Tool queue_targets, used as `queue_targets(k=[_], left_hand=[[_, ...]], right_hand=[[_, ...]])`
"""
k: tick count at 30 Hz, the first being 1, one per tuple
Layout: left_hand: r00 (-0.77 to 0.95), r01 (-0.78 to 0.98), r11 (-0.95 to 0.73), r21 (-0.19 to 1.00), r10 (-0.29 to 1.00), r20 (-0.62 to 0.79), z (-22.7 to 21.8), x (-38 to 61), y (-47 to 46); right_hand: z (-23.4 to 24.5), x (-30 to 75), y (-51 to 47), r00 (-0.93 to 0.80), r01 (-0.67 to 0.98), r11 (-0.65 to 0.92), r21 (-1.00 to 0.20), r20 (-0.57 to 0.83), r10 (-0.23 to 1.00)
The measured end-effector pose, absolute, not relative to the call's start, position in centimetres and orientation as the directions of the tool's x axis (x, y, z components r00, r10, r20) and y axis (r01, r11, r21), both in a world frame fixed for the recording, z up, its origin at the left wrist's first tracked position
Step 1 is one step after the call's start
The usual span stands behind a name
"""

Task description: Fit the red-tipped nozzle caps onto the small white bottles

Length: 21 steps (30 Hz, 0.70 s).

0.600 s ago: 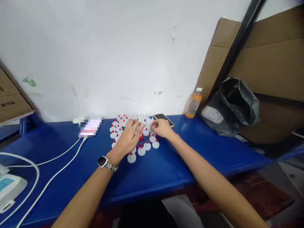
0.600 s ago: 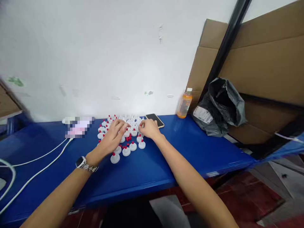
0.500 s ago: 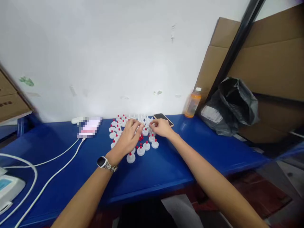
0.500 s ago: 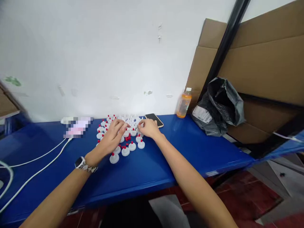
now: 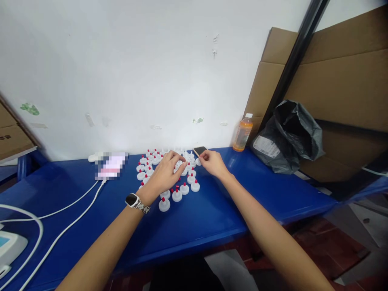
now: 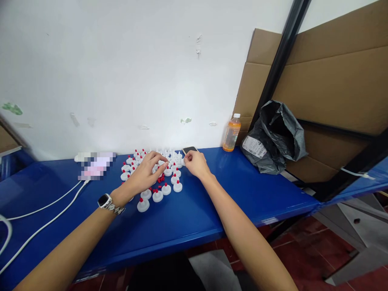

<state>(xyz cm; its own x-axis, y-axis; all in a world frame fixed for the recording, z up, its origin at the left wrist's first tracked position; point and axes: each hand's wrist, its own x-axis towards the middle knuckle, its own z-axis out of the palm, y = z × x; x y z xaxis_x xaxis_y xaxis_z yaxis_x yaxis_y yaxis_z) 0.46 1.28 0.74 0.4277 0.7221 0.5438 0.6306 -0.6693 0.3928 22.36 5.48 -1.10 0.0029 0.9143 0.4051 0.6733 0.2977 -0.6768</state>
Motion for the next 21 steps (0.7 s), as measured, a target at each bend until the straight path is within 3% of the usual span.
queue_targets(k=[2, 5, 7, 10, 13, 15, 17, 21], left_hand=[[0.402, 0.618, -0.666, 0.418, 0.724, 0.560, 0.5, 0.2, 1.2], [0.389, 0.579, -0.660, 0.479, 0.740, 0.549, 0.0, -0.1, 0.7], [0.402, 0.556, -0.642, 0.529, 0.764, 0.505, -0.1, -0.2, 0.4], [0.400, 0.560, -0.608, 0.563, 0.793, 0.460, -0.1, -0.3, 0.2], [0.370, 0.585, -0.597, 0.549, 0.799, 0.475, 0.0, -0.4, 0.3], [0.362, 0.594, -0.592, 0.545, 0.802, 0.475, 0.0, -0.5, 0.4], [0.362, 0.599, -0.587, 0.545, 0.806, 0.469, 0.0, -0.5, 0.5], [0.369, 0.598, -0.591, 0.542, 0.803, 0.468, -0.1, -0.4, 0.5]], right_hand=[[-0.6, 21.5, 4.7, -0.011, 0.467, 0.379, -0.799, 0.423, 0.906], [-0.1, 19.9, 3.3, -0.188, 0.111, 0.429, -0.896, 0.405, 0.895], [-0.1, 19.1, 2.6, -0.278, 0.043, 0.422, -0.906, 0.394, 0.876], [-0.4, 18.9, 1.8, -0.266, 0.233, 0.503, -0.832, 0.443, 0.856], [-0.8, 19.5, 1.4, -0.310, 0.598, 0.565, -0.568, 0.486, 0.817], [-1.0, 20.0, 1.2, -0.382, 0.749, 0.543, -0.379, 0.423, 0.822], [-0.9, 20.4, 1.1, -0.408, 0.814, 0.512, -0.274, 0.356, 0.840], [-0.6, 20.5, 1.0, -0.381, 0.865, 0.458, -0.205, 0.324, 0.866]])
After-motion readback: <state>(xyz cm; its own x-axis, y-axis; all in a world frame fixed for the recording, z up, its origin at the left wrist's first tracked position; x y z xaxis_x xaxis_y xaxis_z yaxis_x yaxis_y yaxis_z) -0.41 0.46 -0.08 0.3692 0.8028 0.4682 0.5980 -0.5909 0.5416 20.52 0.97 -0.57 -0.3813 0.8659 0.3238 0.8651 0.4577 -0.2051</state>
